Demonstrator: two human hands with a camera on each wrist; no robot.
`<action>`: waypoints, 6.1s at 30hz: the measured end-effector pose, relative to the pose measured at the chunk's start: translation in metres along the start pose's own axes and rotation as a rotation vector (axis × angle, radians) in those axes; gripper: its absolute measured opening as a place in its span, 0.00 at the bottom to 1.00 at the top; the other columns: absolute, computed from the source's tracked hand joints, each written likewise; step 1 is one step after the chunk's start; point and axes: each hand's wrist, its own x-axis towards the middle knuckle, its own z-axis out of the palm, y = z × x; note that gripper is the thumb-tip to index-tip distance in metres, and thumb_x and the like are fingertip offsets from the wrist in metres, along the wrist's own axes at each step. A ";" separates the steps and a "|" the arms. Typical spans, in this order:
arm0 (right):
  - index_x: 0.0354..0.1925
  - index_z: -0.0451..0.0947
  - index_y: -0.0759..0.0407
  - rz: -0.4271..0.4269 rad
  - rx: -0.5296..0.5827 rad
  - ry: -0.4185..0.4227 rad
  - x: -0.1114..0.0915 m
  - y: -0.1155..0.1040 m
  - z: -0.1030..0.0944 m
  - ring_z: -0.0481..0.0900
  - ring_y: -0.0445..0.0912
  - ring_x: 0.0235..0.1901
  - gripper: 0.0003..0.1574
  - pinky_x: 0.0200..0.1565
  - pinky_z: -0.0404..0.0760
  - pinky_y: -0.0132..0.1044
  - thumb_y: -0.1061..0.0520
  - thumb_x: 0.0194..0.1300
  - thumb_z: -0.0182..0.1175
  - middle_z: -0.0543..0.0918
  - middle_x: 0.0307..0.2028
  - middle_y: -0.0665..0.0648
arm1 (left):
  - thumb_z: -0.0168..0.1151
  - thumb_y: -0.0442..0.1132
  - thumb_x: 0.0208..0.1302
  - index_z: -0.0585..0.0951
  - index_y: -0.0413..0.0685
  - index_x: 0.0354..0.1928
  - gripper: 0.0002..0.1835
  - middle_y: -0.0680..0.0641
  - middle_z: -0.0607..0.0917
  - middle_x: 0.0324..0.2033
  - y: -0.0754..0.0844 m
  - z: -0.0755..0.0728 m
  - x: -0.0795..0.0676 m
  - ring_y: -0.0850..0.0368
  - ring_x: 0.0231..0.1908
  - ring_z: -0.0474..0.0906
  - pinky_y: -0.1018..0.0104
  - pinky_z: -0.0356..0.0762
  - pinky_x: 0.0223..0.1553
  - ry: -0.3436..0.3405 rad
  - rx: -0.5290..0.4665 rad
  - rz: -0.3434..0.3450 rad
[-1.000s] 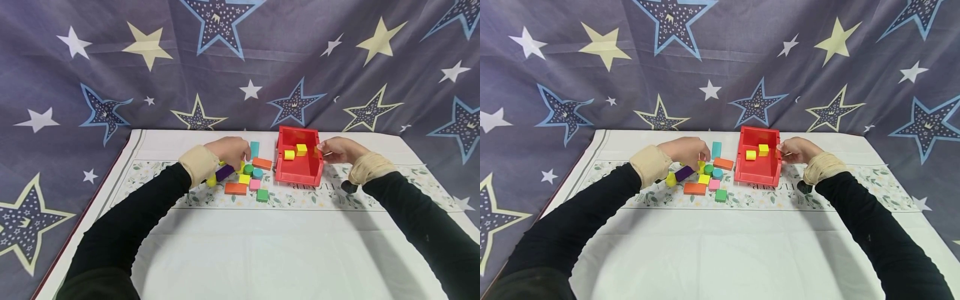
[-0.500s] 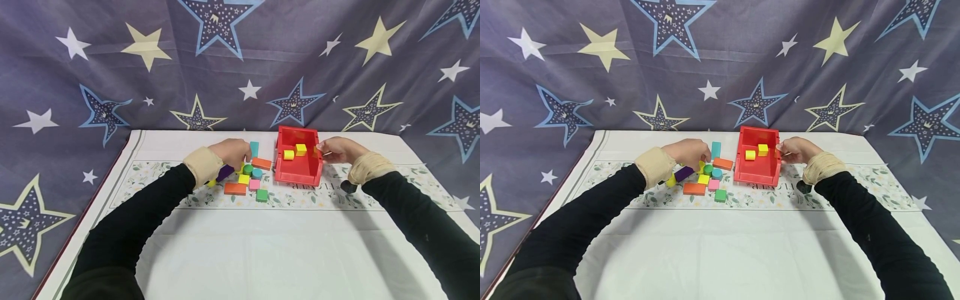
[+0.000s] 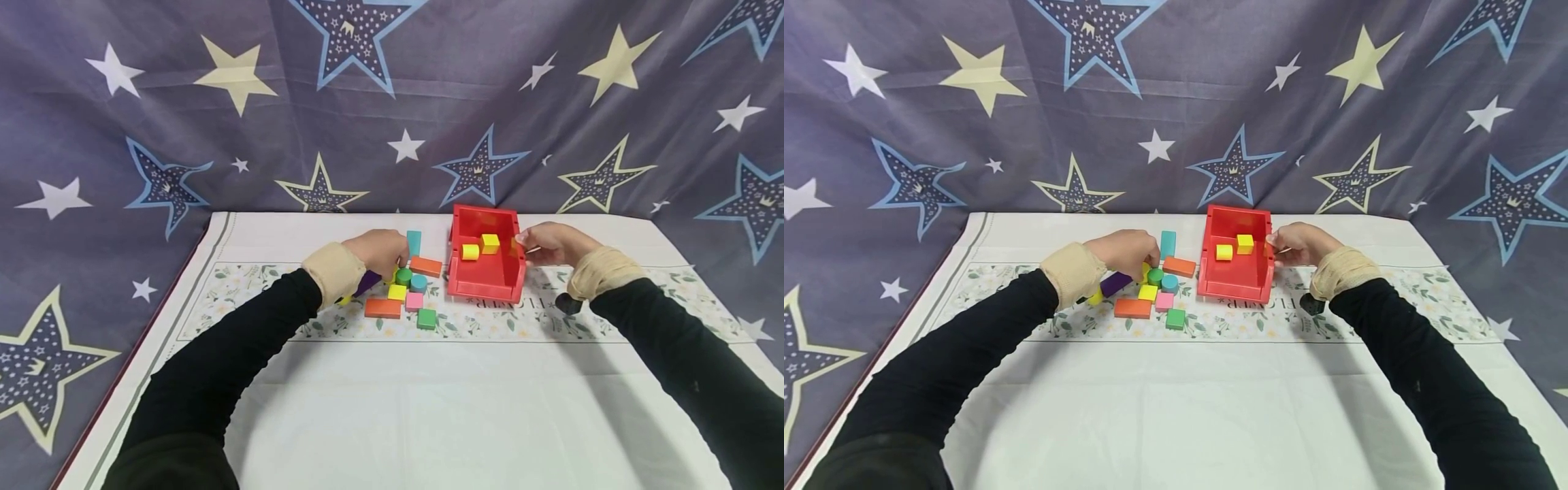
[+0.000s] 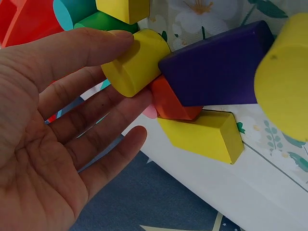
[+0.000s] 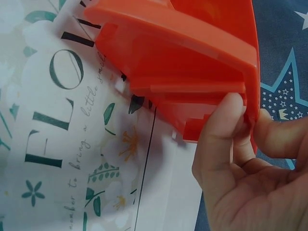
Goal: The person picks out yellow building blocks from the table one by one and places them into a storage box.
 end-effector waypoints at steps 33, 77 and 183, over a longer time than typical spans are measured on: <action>0.43 0.67 0.61 -0.008 0.022 -0.021 -0.001 0.000 0.000 0.76 0.39 0.29 0.05 0.34 0.83 0.29 0.63 0.78 0.44 0.76 0.31 0.49 | 0.62 0.22 0.57 0.78 0.47 0.20 0.14 0.51 0.64 0.18 0.000 0.002 0.004 0.58 0.22 0.51 0.66 0.54 0.27 -0.027 -0.045 0.020; 0.37 0.70 0.59 0.004 -0.007 -0.017 0.000 -0.001 -0.001 0.76 0.40 0.28 0.10 0.34 0.82 0.29 0.62 0.78 0.44 0.75 0.30 0.50 | 0.65 0.25 0.60 0.89 0.44 0.44 0.13 0.45 0.89 0.45 0.036 -0.089 -0.006 0.52 0.42 0.82 0.61 0.85 0.46 0.130 0.022 0.025; 0.32 0.68 0.55 -0.020 0.048 -0.018 0.001 0.003 -0.001 0.76 0.39 0.27 0.15 0.33 0.82 0.29 0.68 0.75 0.42 0.74 0.27 0.50 | 0.52 0.41 0.76 0.83 0.59 0.60 0.17 0.56 0.85 0.58 0.118 -0.063 0.153 0.63 0.55 0.82 0.69 0.81 0.52 0.253 -0.096 -0.506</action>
